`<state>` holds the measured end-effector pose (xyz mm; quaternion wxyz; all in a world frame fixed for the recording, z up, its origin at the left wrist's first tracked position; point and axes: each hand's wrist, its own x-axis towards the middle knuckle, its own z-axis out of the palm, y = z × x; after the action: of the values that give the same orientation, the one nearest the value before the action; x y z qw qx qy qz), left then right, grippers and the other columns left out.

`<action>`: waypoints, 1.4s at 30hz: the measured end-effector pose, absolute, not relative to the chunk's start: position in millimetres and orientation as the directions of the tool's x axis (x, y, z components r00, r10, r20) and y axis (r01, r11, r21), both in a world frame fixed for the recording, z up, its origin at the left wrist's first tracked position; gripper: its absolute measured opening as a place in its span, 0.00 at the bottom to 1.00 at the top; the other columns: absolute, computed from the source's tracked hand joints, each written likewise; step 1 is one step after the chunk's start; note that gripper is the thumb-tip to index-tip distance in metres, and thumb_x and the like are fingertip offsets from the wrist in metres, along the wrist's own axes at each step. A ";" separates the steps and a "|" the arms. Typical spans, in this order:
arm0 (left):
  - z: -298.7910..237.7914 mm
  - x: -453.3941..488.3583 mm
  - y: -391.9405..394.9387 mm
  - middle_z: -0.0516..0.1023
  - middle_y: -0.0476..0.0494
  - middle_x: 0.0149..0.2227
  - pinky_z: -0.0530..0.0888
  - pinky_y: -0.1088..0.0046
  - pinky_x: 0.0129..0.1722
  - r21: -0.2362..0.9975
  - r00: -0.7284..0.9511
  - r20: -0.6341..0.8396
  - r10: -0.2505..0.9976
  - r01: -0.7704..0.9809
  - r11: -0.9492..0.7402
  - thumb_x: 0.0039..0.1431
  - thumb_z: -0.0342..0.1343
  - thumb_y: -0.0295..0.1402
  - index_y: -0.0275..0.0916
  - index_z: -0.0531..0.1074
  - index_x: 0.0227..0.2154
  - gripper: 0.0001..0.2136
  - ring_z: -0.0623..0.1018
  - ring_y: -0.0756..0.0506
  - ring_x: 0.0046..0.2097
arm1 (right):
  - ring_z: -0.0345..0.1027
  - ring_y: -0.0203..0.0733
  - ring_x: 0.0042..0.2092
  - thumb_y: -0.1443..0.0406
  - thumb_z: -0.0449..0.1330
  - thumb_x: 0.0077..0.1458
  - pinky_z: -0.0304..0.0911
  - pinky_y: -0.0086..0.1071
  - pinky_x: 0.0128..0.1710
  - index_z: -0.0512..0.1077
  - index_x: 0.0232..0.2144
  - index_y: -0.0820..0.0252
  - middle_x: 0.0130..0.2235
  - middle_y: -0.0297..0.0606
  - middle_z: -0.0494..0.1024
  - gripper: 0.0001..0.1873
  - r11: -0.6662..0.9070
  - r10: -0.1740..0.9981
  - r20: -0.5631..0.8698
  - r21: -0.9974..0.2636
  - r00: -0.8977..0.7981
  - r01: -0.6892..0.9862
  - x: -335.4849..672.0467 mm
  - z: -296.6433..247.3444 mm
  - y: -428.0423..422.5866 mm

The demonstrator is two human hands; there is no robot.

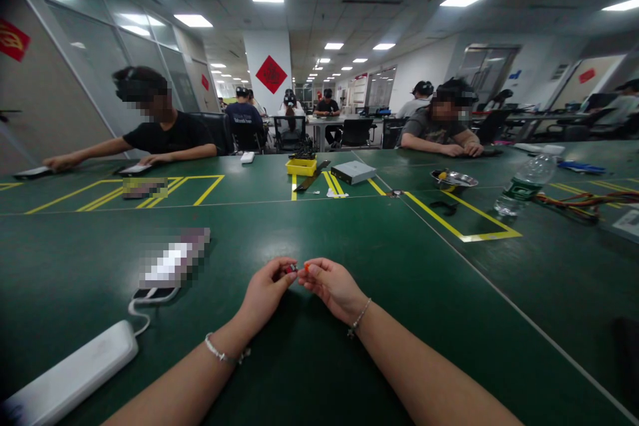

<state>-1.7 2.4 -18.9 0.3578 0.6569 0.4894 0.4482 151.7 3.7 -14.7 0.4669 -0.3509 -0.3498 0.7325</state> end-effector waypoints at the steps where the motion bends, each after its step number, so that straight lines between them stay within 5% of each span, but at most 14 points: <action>1: -18.0 -2.3 2.2 0.74 0.49 0.30 0.68 0.73 0.33 0.901 0.117 0.251 0.961 0.335 -0.276 0.49 0.52 0.31 0.40 0.70 0.36 0.10 0.72 0.49 0.31 | 0.68 0.32 0.32 0.66 0.62 0.41 0.61 0.26 0.32 0.67 0.30 0.63 0.32 0.38 0.74 0.12 -0.312 0.934 -0.188 -0.843 -0.302 -0.439 152.1 -14.6 3.9; 6: -16.2 -3.6 1.8 0.75 0.46 0.37 0.68 0.70 0.39 0.873 0.129 0.277 0.952 0.380 -0.306 0.52 0.49 0.34 0.41 0.71 0.38 0.11 0.72 0.47 0.38 | 0.66 0.29 0.30 0.69 0.64 0.37 0.60 0.24 0.30 0.66 0.26 0.63 0.32 0.37 0.74 0.11 -0.238 0.962 -0.150 -0.869 -0.227 -0.434 152.6 -12.1 4.8; 15: -17.8 -2.8 2.0 0.75 0.47 0.33 0.69 0.71 0.37 0.883 0.190 0.264 0.946 0.347 -0.316 0.55 0.46 0.33 0.39 0.70 0.40 0.12 0.73 0.49 0.35 | 0.61 0.25 0.26 0.70 0.64 0.35 0.55 0.22 0.25 0.68 0.26 0.61 0.26 0.29 0.70 0.11 -0.192 0.967 -0.085 -0.863 -0.241 -0.467 152.2 -13.1 5.6; 32: -12.7 1.0 -5.2 0.72 0.49 0.30 0.67 0.73 0.32 0.750 0.142 0.414 0.899 0.506 -0.425 0.48 0.52 0.27 0.40 0.69 0.31 0.06 0.70 0.50 0.32 | 0.65 0.32 0.30 0.66 0.66 0.32 0.59 0.29 0.35 0.73 0.33 0.64 0.30 0.37 0.75 0.20 -0.208 0.977 -0.208 -0.883 -0.046 -0.420 138.9 -15.6 1.6; 42: -10.1 1.4 -10.1 0.71 0.48 0.29 0.67 0.72 0.33 0.658 0.133 0.501 0.855 0.584 -0.476 0.48 0.51 0.24 0.39 0.69 0.30 0.06 0.70 0.49 0.33 | 0.63 0.35 0.35 0.61 0.61 0.39 0.58 0.30 0.34 0.73 0.36 0.61 0.34 0.39 0.73 0.18 -0.237 0.971 -0.216 -0.844 -0.101 -0.481 125.8 -5.7 -18.0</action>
<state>1.4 -10.1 -10.1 0.1536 0.7370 0.4881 0.4417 125.8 -18.0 -5.7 0.5369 -0.4015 -0.3050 0.6764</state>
